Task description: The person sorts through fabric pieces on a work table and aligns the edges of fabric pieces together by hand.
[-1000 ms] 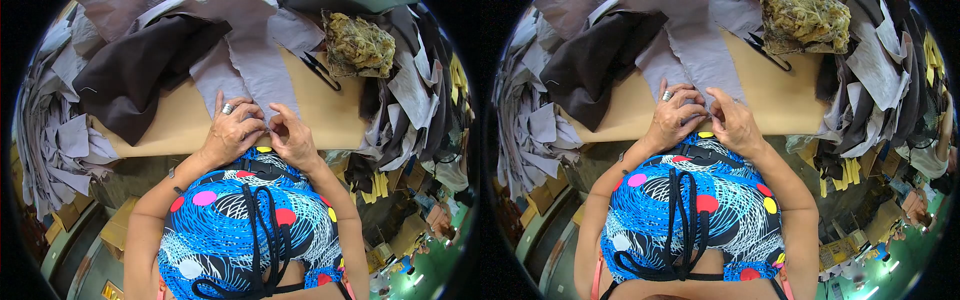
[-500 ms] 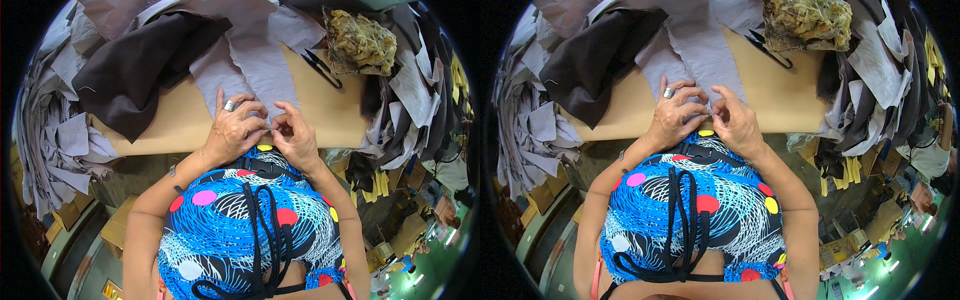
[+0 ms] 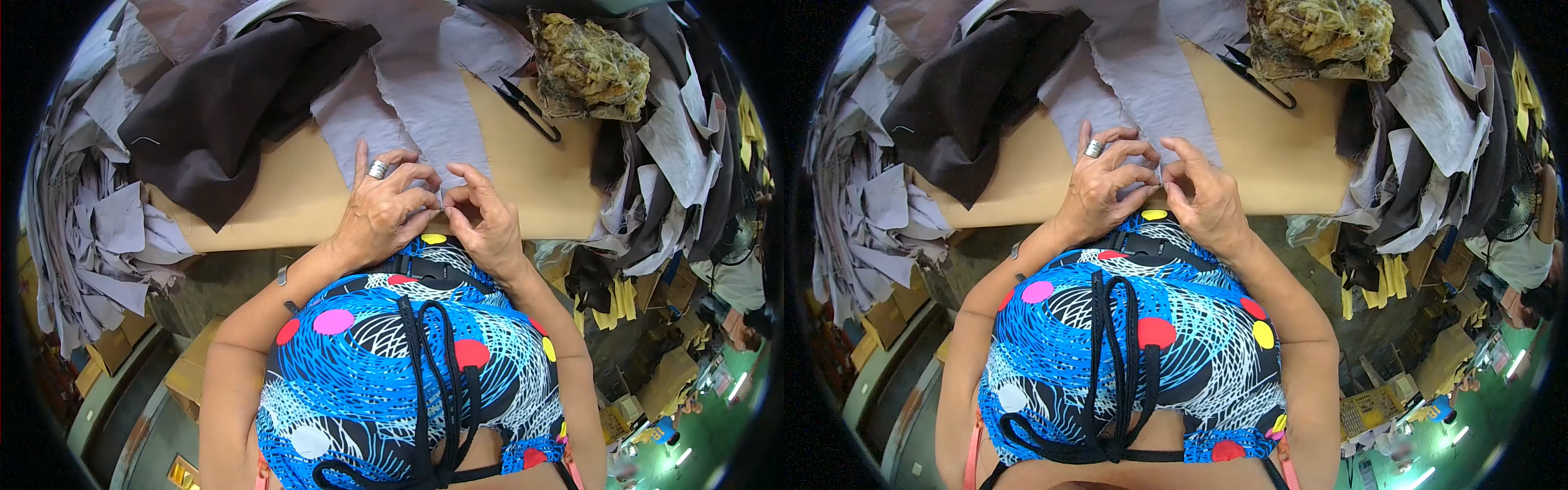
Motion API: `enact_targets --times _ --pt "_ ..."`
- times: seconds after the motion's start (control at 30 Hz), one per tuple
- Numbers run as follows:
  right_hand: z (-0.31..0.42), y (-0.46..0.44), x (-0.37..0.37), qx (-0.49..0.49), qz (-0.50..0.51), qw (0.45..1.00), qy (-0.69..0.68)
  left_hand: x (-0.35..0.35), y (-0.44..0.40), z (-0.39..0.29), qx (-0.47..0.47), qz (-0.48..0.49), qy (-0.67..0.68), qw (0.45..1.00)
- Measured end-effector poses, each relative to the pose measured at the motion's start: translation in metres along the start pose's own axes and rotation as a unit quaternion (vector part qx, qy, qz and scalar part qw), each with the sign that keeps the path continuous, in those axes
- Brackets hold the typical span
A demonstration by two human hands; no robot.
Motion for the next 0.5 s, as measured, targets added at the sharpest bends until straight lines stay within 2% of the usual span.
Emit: enact_targets --times 0.5 --pt "-0.0003 0.0002 0.0014 0.001 -0.006 1.000 -0.003 0.0004 -0.0001 -0.0002 -0.009 -0.004 0.007 1.000"
Point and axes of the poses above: each hand's wrist, its own y-axis away from the middle knuckle, its own x-axis out of the palm, z = x × y, the point moved 7 cm from there along -y, towards the middle knuckle, and after that the axes turned 5 degrees about -x, right-handed, at the moved point
